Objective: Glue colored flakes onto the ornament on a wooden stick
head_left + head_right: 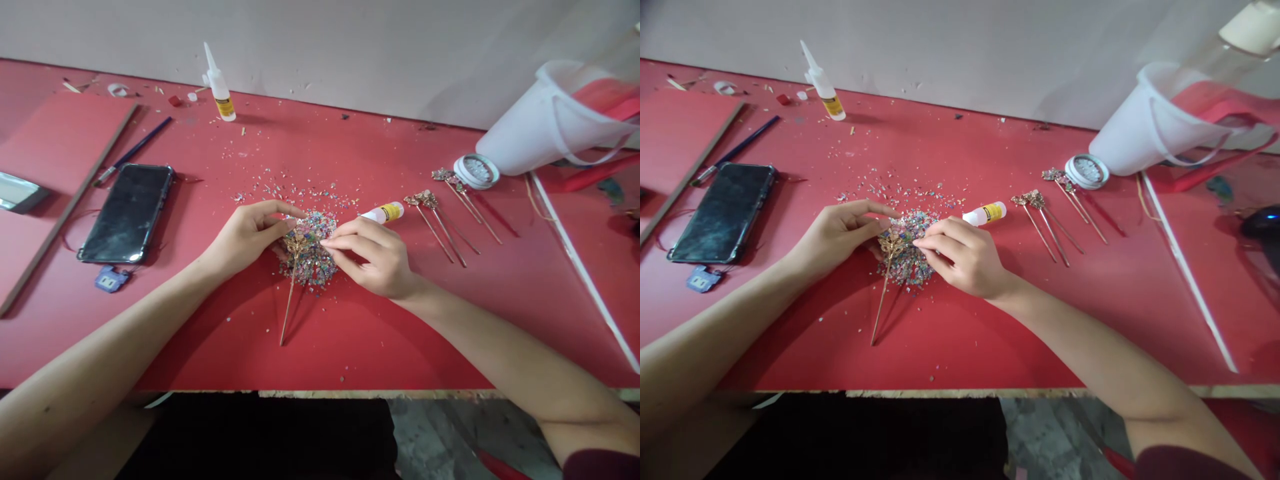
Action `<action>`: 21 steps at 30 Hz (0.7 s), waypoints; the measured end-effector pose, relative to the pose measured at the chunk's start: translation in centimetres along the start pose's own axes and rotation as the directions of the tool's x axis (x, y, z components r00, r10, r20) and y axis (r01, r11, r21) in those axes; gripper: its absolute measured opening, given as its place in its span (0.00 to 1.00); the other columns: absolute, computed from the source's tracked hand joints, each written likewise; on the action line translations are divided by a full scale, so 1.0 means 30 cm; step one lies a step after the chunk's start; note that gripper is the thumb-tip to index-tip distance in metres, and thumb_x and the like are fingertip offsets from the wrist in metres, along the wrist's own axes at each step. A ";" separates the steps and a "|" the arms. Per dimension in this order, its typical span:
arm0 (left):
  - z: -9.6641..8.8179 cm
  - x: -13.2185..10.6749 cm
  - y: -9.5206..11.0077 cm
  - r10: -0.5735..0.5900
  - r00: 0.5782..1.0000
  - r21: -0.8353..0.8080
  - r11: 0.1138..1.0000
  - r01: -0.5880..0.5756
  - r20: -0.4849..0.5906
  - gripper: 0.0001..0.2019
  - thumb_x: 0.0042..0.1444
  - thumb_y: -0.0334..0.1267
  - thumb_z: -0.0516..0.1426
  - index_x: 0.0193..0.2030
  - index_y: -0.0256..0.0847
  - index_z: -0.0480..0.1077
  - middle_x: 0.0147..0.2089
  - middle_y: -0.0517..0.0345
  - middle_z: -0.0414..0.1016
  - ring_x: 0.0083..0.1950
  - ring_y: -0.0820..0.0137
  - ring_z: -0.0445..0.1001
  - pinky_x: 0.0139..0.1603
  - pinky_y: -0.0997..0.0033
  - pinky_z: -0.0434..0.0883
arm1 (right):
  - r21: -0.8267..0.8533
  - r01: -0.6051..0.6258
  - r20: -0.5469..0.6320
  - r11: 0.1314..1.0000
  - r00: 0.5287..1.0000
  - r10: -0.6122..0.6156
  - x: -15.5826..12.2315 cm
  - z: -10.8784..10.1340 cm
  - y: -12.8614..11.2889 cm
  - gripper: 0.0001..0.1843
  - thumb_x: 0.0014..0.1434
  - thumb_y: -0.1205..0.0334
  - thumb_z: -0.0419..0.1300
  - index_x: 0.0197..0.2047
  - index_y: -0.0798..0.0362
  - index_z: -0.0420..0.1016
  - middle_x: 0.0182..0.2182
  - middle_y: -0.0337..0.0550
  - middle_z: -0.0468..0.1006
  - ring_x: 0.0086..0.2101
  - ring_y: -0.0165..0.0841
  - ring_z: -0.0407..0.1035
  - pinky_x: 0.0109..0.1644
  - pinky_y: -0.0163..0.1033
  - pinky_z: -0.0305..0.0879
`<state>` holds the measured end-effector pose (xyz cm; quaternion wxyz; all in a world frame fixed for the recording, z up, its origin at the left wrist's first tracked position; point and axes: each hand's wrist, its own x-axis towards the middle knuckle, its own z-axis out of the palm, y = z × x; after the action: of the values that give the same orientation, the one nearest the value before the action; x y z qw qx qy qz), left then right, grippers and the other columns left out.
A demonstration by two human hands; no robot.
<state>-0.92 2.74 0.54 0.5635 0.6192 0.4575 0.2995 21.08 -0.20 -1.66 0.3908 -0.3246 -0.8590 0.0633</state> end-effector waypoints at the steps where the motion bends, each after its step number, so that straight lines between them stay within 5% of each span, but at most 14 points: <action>1: 0.000 0.000 0.000 0.001 1.000 0.006 1.000 -0.001 -0.004 0.12 0.57 0.38 0.57 0.46 0.35 0.72 0.22 0.62 0.72 0.21 0.75 0.74 0.23 0.79 0.73 | -0.001 0.001 0.002 1.000 1.000 -0.001 0.000 0.000 0.000 0.09 0.55 0.71 0.59 0.40 0.52 0.74 0.34 0.42 0.76 0.35 0.30 0.70 0.40 0.40 0.70; 21: 0.000 -0.002 -0.002 -0.005 1.000 0.032 0.999 0.005 0.004 0.12 0.57 0.39 0.57 0.46 0.37 0.71 0.23 0.60 0.74 0.21 0.73 0.75 0.24 0.78 0.73 | -0.018 0.023 -0.002 1.000 1.000 -0.023 -0.001 -0.003 0.003 0.09 0.55 0.72 0.60 0.39 0.52 0.74 0.33 0.42 0.76 0.34 0.30 0.70 0.39 0.39 0.70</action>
<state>-0.96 2.70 0.48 0.5553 0.6275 0.4626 0.2895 21.21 -0.15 -1.65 0.3895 -0.3181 -0.8628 0.0507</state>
